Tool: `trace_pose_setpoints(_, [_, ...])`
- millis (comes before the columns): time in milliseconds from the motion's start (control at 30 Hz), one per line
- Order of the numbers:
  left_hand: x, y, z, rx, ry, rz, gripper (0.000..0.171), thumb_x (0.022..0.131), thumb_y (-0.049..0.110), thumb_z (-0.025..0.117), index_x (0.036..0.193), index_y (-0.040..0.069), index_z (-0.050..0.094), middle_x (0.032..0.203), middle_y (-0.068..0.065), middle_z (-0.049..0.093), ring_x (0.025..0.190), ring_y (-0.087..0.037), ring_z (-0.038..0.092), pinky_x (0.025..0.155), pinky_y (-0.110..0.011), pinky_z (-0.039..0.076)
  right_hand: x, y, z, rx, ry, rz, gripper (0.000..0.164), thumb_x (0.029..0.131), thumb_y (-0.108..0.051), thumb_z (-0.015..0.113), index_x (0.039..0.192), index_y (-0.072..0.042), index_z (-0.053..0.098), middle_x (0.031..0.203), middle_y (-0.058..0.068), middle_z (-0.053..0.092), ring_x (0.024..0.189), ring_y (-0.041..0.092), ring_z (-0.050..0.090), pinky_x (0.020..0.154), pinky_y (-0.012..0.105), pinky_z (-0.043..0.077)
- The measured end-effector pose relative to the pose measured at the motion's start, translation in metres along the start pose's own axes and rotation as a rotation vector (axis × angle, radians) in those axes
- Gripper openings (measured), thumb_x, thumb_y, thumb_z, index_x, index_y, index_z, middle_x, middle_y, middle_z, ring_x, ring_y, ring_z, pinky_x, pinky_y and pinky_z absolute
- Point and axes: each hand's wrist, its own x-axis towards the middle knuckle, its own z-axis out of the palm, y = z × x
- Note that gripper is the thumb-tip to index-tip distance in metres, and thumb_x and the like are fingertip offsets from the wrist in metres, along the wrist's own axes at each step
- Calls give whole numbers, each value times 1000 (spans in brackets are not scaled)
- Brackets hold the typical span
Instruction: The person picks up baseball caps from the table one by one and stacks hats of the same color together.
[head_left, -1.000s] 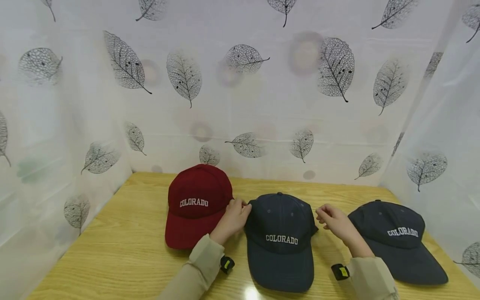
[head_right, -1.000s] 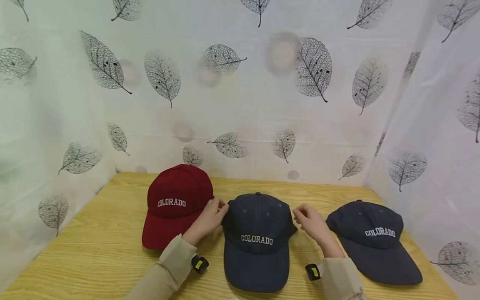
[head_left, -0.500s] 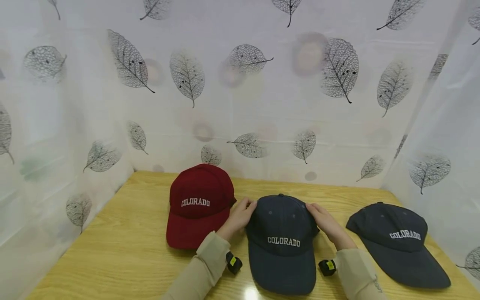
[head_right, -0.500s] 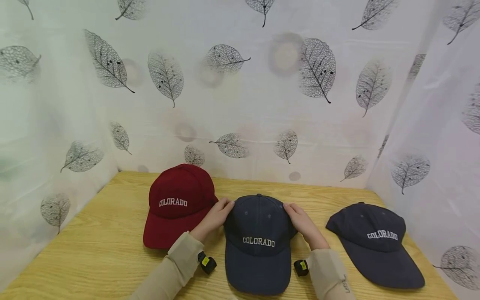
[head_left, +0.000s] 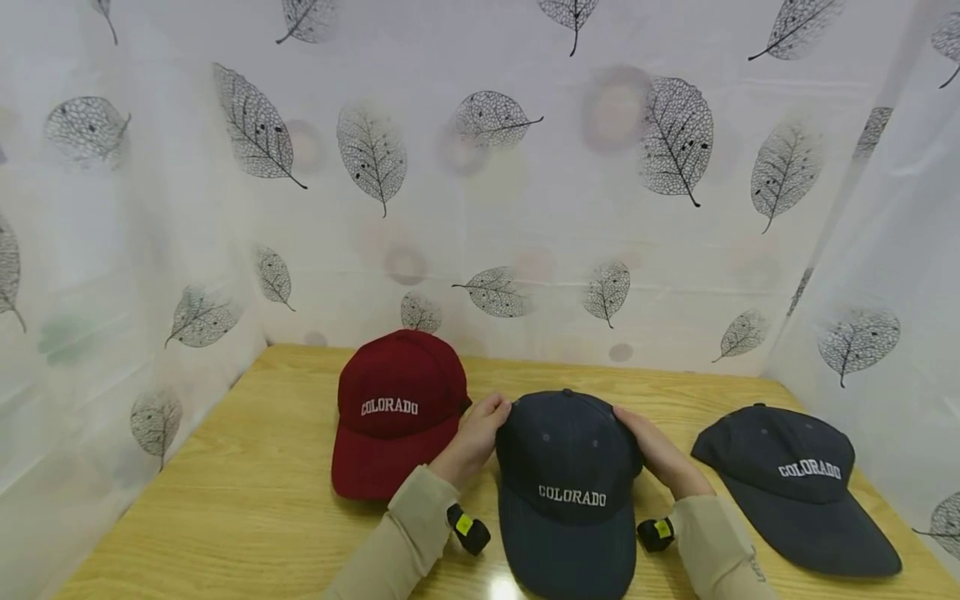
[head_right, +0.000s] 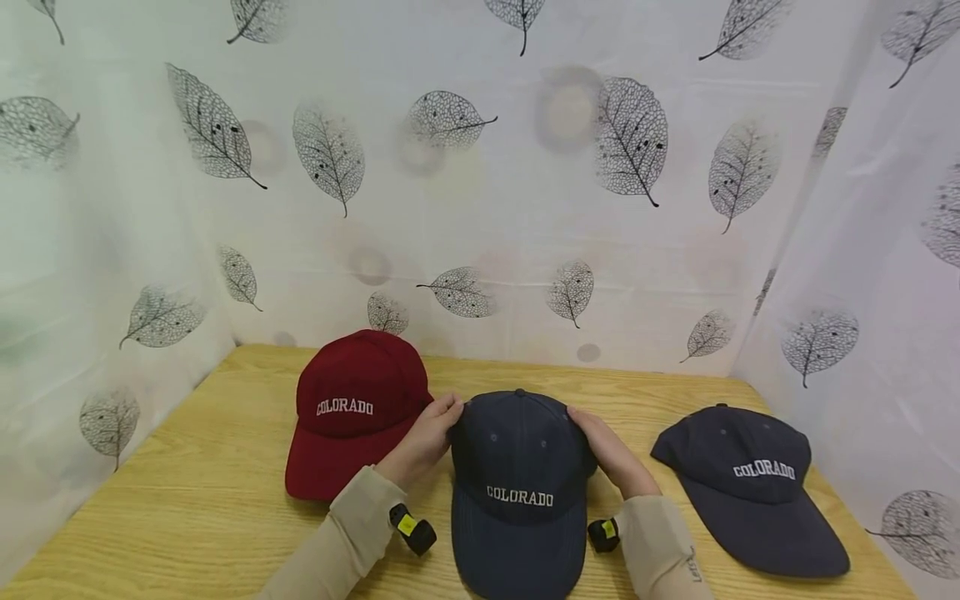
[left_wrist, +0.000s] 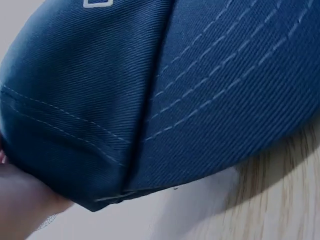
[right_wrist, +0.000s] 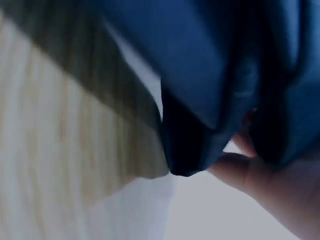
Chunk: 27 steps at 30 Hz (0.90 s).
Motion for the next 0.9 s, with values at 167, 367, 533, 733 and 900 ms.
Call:
trace_pose_setpoints(167, [-1,-1,1,-71,-38,21,23,96,16,38,90,-6,42,83,-3,42,80,-14,42,71,-27,35,-3,0,-1,58,-30,-7,70,97,-45,24,138,11,13,143,30,14,131,42,16,104,50,17])
trace_pose_setpoints(367, [-4,1,4,-129,-84,56,27,96,20,40,93,-7,39,87,-3,44,82,-14,44,74,-28,36,-9,1,-8,50,-139,-77,61,97,-42,21,132,8,28,127,16,39,114,22,43,97,41,31])
trace_pose_setpoints(533, [-5,5,6,-62,-51,69,28,96,18,39,95,-10,39,85,-2,42,82,-14,43,74,-28,35,-9,-1,-11,43,-252,-250,34,99,-29,24,111,-13,51,104,-2,50,92,11,53,82,33,42])
trace_pose_setpoints(733, [-5,8,10,138,106,48,19,96,15,39,92,-2,46,82,-2,40,79,-15,40,70,-30,33,-7,-8,-11,-14,-259,-489,25,99,-10,27,87,-8,49,78,-1,47,67,17,48,61,34,41])
trace_pose_setpoints(900, [-5,8,13,266,198,21,15,95,14,41,90,2,48,82,-3,43,77,-16,42,68,-31,35,-9,-15,-3,-123,-32,-567,23,98,-8,28,81,-3,41,68,3,37,57,20,38,55,35,34])
